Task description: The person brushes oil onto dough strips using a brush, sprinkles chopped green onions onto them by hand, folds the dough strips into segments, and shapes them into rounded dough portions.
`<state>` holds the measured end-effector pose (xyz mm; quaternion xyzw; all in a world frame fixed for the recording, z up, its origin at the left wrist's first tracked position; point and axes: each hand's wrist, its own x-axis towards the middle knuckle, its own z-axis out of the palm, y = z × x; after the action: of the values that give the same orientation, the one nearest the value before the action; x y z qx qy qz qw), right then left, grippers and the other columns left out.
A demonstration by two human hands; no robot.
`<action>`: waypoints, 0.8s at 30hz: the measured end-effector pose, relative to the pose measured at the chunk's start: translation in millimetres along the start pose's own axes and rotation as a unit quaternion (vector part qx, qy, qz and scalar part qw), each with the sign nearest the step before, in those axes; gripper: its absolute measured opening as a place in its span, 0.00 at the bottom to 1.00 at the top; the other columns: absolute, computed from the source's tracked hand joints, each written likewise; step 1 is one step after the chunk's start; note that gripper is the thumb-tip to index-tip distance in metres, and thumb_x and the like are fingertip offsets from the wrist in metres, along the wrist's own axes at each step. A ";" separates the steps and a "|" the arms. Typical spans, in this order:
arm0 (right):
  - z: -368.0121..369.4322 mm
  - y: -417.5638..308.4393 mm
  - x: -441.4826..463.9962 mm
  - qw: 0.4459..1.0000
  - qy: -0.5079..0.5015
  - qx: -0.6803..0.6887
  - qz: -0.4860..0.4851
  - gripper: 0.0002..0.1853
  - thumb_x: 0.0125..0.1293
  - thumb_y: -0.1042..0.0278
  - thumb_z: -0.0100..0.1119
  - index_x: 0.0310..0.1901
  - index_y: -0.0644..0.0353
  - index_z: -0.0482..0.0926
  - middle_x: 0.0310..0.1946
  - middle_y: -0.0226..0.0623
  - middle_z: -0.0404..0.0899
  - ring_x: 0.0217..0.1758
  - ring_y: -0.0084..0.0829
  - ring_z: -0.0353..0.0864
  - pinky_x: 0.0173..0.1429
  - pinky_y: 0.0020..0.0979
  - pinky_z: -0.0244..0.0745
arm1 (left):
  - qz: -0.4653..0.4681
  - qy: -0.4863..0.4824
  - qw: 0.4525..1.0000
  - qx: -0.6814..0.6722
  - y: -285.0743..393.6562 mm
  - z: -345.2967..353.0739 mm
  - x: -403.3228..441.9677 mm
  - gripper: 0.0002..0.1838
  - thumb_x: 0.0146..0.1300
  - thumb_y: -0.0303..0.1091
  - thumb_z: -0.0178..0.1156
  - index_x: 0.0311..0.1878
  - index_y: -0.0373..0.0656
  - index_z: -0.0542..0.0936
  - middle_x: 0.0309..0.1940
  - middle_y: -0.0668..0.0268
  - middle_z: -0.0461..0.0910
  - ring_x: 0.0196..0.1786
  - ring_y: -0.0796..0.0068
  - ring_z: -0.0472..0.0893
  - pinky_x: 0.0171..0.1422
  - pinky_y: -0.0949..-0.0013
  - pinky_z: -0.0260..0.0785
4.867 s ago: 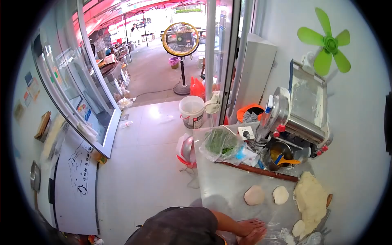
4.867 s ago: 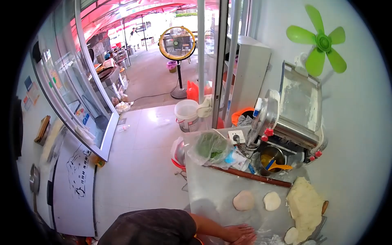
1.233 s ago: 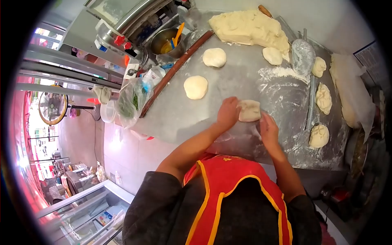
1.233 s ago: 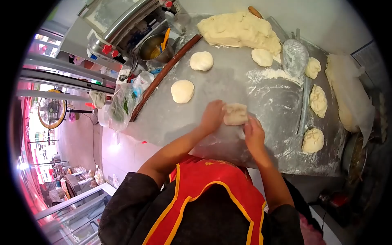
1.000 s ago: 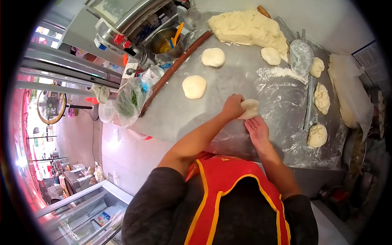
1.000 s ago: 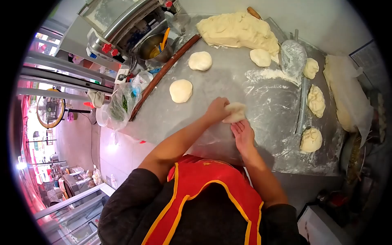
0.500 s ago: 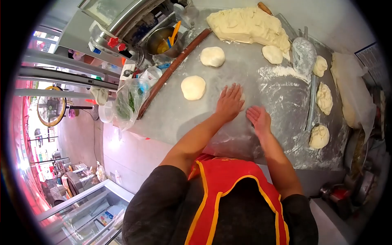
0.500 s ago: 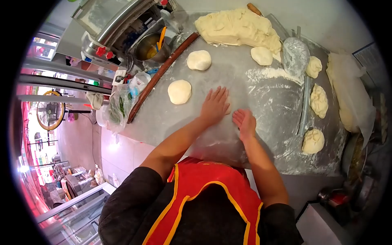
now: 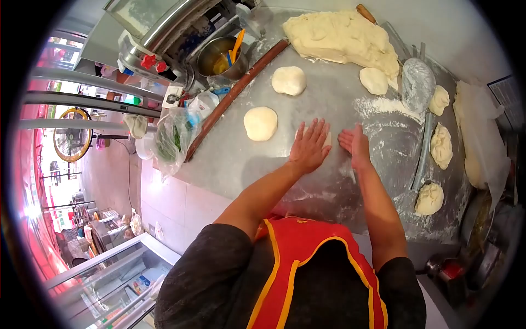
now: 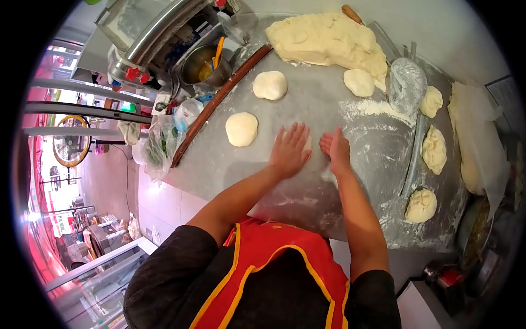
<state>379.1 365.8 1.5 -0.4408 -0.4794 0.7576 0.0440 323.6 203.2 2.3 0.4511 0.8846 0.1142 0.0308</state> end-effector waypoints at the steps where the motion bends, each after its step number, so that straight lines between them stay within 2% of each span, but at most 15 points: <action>1: 6.5 -0.3 2.0 1.000 -0.013 -0.014 0.018 0.37 0.70 0.38 0.36 0.49 0.73 0.75 0.41 0.46 0.80 0.43 0.36 0.80 0.49 0.35 0.76 | 0.001 -0.002 1.000 0.005 0.5 0.5 0.2 0.33 0.70 0.50 0.41 0.73 0.42 0.53 0.74 0.60 0.52 0.76 0.61 0.49 0.77 0.48 0.34; 3: 27.4 1.5 3.0 0.997 -0.041 -0.043 0.056 0.36 0.70 0.38 0.36 0.49 0.71 0.76 0.40 0.44 0.80 0.41 0.35 0.80 0.46 0.33 0.75 | 0.002 -0.008 1.000 0.018 -0.8 1.5 0.5 0.34 0.70 0.51 0.41 0.73 0.43 0.53 0.74 0.60 0.51 0.76 0.61 0.48 0.77 0.47 0.34; 6: 33.9 29.2 20.6 0.988 -0.001 -0.150 -0.027 0.34 0.69 0.39 0.40 0.46 0.70 0.78 0.37 0.40 0.80 0.37 0.33 0.79 0.40 0.31 0.74 | -0.003 -0.015 1.000 0.022 -1.3 0.6 1.4 0.34 0.70 0.51 0.42 0.73 0.44 0.53 0.74 0.60 0.50 0.76 0.61 0.48 0.77 0.46 0.34; 9: 33.2 25.7 22.9 0.994 -0.003 -0.110 0.015 0.30 0.68 0.43 0.45 0.46 0.69 0.78 0.35 0.37 0.80 0.33 0.31 0.79 0.35 0.31 0.73 | 0.009 0.035 0.999 0.018 -1.7 3.5 1.9 0.34 0.68 0.52 0.44 0.72 0.43 0.55 0.73 0.57 0.54 0.75 0.59 0.52 0.75 0.44 0.40; 12: 27.9 -0.2 16.3 0.948 -0.076 -0.306 -0.049 0.23 0.67 0.52 0.51 0.47 0.67 0.78 0.36 0.37 0.81 0.36 0.30 0.80 0.40 0.30 0.74 | 0.010 0.040 0.999 -0.026 -5.2 3.2 -1.0 0.34 0.68 0.49 0.46 0.72 0.43 0.56 0.73 0.58 0.53 0.76 0.59 0.50 0.76 0.48 0.40; 15: 35.0 11.9 7.3 0.861 -0.049 -0.354 -0.362 0.16 0.61 0.61 0.59 0.48 0.59 0.79 0.41 0.43 0.79 0.42 0.39 0.79 0.47 0.35 0.73 | -0.100 0.155 0.974 -0.128 -20.0 13.1 -12.1 0.33 0.64 0.42 0.53 0.70 0.41 0.59 0.69 0.54 0.60 0.71 0.54 0.59 0.73 0.54 0.50; 18: 25.4 38.1 -19.5 0.837 -0.069 -0.350 -0.415 0.17 0.57 0.69 0.62 0.49 0.60 0.77 0.42 0.44 0.78 0.44 0.41 0.79 0.49 0.36 0.73 | -0.276 0.113 0.904 -0.306 -29.1 -0.1 -44.0 0.26 0.59 0.35 0.59 0.60 0.36 0.70 0.55 0.50 0.72 0.57 0.49 0.71 0.61 0.57 0.65; 21: -8.1 69.3 -56.2 0.919 -0.043 -0.324 -0.222 0.19 0.59 0.65 0.61 0.50 0.63 0.74 0.45 0.48 0.77 0.49 0.42 0.77 0.55 0.38 0.70 | -0.243 0.103 0.898 -0.352 -18.6 -5.6 -64.0 0.19 0.56 0.32 0.61 0.50 0.33 0.75 0.41 0.50 0.77 0.47 0.49 0.76 0.51 0.57 0.69; 24: -1.2 59.4 -73.6 0.778 0.063 -0.453 -0.431 0.18 0.60 0.66 0.59 0.50 0.64 0.72 0.46 0.46 0.74 0.51 0.48 0.71 0.57 0.43 0.66 | -0.181 0.112 0.902 -0.376 -7.9 0.8 -63.6 0.17 0.54 0.32 0.62 0.47 0.35 0.77 0.40 0.51 0.78 0.46 0.50 0.77 0.51 0.57 0.69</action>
<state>445.8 298.7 1.9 -0.2039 -0.9034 0.3250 0.1915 355.1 147.6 -3.3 0.2220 0.8401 0.4805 0.1188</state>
